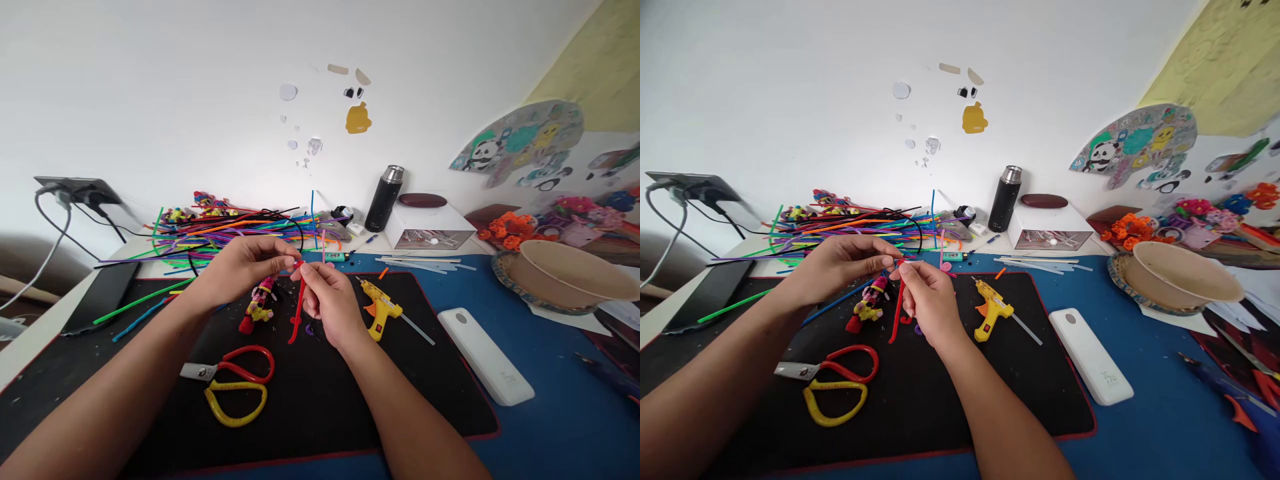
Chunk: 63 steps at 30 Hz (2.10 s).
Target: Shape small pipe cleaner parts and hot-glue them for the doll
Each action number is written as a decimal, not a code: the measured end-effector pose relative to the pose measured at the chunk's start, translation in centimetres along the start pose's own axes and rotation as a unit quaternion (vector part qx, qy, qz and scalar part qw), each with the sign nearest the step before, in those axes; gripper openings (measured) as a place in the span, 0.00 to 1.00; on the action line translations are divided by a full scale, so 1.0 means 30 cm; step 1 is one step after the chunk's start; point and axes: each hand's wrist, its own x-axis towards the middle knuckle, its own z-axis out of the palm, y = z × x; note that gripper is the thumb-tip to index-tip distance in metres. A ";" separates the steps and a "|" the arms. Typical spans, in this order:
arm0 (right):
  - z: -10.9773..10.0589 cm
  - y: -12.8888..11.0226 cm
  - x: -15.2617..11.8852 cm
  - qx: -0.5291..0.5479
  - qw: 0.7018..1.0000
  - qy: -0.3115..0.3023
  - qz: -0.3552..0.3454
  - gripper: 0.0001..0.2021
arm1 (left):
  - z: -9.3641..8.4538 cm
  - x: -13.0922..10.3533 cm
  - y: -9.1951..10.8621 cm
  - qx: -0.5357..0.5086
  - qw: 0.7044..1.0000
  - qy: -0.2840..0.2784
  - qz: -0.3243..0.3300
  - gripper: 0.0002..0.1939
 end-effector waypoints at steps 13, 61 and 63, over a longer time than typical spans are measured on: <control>0.014 -0.002 -0.002 0.036 0.999 -0.020 0.025 0.23 | -0.004 -0.007 -0.039 0.249 0.946 0.045 0.203 0.12; 0.017 -0.013 -0.008 0.058 0.995 -0.048 0.068 0.22 | -0.065 -0.013 -0.004 0.025 0.995 -0.090 0.028 0.20; 0.019 -0.016 -0.010 0.051 0.994 -0.058 0.077 0.22 | -0.072 -0.012 -0.002 0.024 0.995 -0.098 0.008 0.21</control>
